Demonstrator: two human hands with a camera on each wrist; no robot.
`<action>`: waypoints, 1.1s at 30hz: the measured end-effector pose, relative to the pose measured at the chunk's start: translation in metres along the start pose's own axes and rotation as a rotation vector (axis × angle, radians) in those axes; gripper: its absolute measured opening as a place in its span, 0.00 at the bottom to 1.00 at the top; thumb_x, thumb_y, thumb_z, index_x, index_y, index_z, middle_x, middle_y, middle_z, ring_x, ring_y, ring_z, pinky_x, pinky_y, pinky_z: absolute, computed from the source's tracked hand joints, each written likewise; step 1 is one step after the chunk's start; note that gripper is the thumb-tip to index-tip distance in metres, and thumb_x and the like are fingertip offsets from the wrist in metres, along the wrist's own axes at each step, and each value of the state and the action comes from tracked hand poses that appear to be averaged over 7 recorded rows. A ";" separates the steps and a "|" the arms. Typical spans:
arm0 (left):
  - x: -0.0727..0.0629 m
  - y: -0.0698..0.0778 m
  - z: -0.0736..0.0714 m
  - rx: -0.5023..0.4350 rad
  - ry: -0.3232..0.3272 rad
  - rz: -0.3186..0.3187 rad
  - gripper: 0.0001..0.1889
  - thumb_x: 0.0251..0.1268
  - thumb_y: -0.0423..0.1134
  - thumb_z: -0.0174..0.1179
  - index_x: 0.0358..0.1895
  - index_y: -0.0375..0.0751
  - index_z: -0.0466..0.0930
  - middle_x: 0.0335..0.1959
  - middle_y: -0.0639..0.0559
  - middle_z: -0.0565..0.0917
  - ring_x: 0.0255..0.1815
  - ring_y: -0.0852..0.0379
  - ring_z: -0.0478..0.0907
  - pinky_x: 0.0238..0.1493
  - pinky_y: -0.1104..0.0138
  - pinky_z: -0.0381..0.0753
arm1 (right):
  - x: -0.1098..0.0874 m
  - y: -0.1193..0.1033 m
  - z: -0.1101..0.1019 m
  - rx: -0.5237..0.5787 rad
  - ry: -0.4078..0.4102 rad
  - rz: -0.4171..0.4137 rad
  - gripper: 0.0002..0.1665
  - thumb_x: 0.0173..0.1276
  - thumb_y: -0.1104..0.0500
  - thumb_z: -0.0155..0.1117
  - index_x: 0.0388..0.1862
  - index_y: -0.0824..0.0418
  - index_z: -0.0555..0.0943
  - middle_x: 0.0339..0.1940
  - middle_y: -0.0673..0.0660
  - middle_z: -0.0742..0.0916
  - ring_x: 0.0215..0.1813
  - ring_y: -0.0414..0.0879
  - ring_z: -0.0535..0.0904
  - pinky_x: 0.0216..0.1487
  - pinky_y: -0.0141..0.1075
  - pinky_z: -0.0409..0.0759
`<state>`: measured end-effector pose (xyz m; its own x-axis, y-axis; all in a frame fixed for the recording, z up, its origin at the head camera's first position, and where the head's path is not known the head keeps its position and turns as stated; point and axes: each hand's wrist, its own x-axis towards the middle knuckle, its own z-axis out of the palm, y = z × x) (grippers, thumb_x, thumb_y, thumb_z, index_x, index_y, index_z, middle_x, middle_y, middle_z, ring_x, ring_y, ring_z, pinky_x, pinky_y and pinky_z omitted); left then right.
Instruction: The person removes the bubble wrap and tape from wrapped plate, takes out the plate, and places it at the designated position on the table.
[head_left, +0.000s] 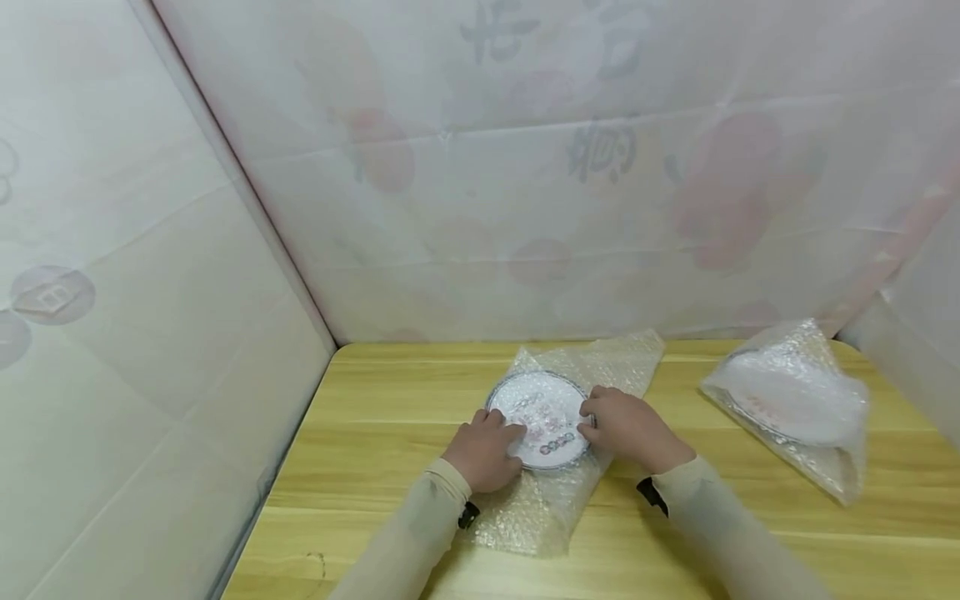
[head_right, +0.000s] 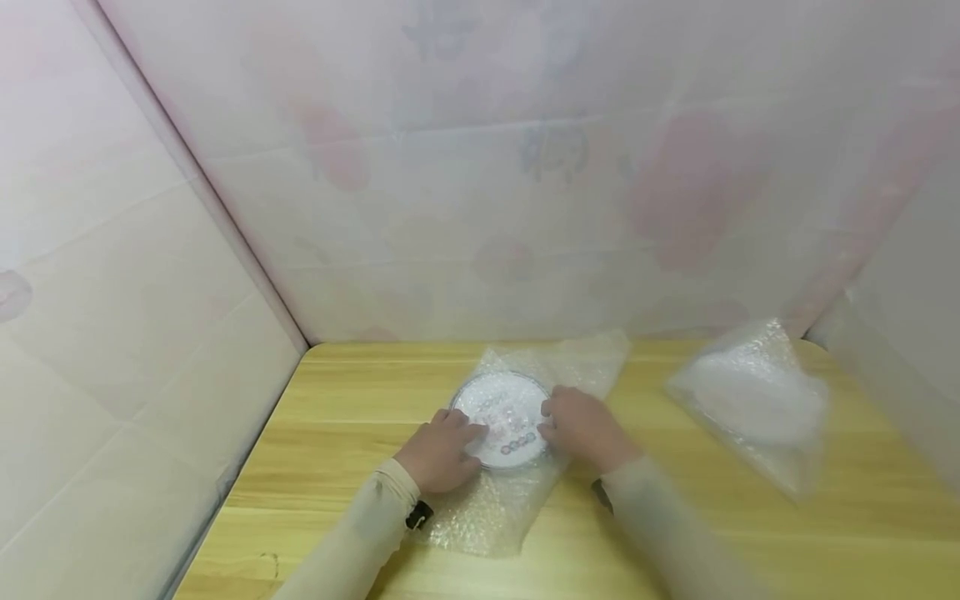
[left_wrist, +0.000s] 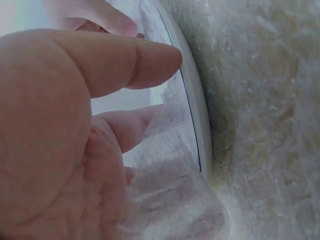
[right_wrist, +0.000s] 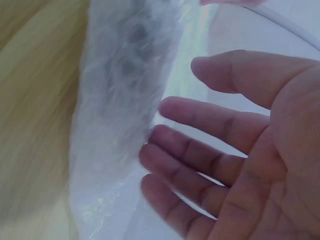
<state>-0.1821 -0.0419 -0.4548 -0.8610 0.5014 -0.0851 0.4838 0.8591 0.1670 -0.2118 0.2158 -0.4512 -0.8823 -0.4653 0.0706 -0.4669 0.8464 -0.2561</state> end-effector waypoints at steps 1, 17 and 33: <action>0.000 0.000 0.000 -0.001 0.003 0.001 0.27 0.71 0.48 0.56 0.73 0.52 0.75 0.63 0.44 0.77 0.61 0.46 0.72 0.54 0.53 0.80 | -0.001 -0.002 0.000 0.007 0.009 0.009 0.06 0.70 0.57 0.68 0.37 0.58 0.88 0.33 0.50 0.78 0.32 0.41 0.71 0.32 0.37 0.74; 0.003 0.006 -0.002 0.045 -0.004 -0.002 0.29 0.67 0.45 0.60 0.72 0.52 0.76 0.65 0.45 0.78 0.64 0.45 0.73 0.57 0.53 0.81 | -0.010 -0.018 0.007 0.003 -0.038 -0.096 0.08 0.72 0.57 0.66 0.34 0.51 0.90 0.38 0.46 0.87 0.39 0.43 0.82 0.42 0.43 0.83; 0.002 -0.001 -0.002 -0.011 0.096 0.016 0.15 0.58 0.40 0.68 0.46 0.41 0.80 0.46 0.48 0.85 0.50 0.50 0.79 0.47 0.62 0.83 | -0.011 -0.030 0.005 0.006 -0.085 -0.046 0.05 0.70 0.56 0.66 0.37 0.54 0.88 0.37 0.46 0.84 0.33 0.39 0.74 0.38 0.41 0.78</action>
<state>-0.1848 -0.0419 -0.4529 -0.8644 0.5027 0.0119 0.4965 0.8494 0.1787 -0.1877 0.1939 -0.4493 -0.8517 -0.5240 0.0002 -0.5060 0.8223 -0.2604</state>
